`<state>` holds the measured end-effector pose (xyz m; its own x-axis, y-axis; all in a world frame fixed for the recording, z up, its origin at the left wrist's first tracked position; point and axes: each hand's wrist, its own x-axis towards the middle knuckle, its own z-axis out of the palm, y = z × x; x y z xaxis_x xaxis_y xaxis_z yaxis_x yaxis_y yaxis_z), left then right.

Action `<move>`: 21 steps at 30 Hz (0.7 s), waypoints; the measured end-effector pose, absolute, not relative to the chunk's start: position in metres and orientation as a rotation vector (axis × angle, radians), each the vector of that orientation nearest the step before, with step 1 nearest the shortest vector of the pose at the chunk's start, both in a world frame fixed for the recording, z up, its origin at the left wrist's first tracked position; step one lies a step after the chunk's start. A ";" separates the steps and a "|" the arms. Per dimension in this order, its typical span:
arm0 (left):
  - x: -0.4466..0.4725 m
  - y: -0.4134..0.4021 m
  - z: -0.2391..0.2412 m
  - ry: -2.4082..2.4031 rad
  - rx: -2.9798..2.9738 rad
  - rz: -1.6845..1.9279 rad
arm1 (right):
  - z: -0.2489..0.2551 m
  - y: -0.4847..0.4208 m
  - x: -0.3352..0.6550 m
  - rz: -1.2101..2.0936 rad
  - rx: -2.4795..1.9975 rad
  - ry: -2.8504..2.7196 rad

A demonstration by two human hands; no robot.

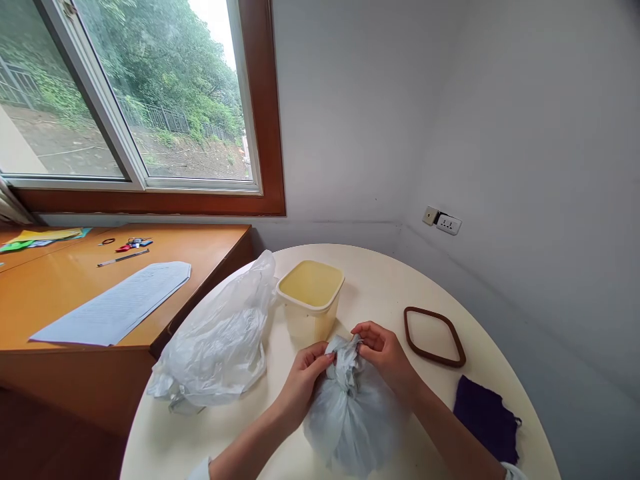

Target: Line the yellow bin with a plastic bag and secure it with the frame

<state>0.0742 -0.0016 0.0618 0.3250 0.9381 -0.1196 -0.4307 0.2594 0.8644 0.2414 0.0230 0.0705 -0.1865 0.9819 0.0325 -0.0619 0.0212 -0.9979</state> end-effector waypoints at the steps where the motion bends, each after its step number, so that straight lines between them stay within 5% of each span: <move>1: 0.074 -0.002 0.062 0.728 0.838 1.066 | 0.071 0.023 0.242 1.348 -1.055 -1.309; 13: 0.067 -0.004 0.074 0.720 0.922 1.116 | 0.082 0.033 0.281 1.299 -0.770 -1.008; 21: 0.067 -0.007 0.077 0.791 1.053 1.098 | 0.082 0.035 0.297 0.810 -1.252 -1.030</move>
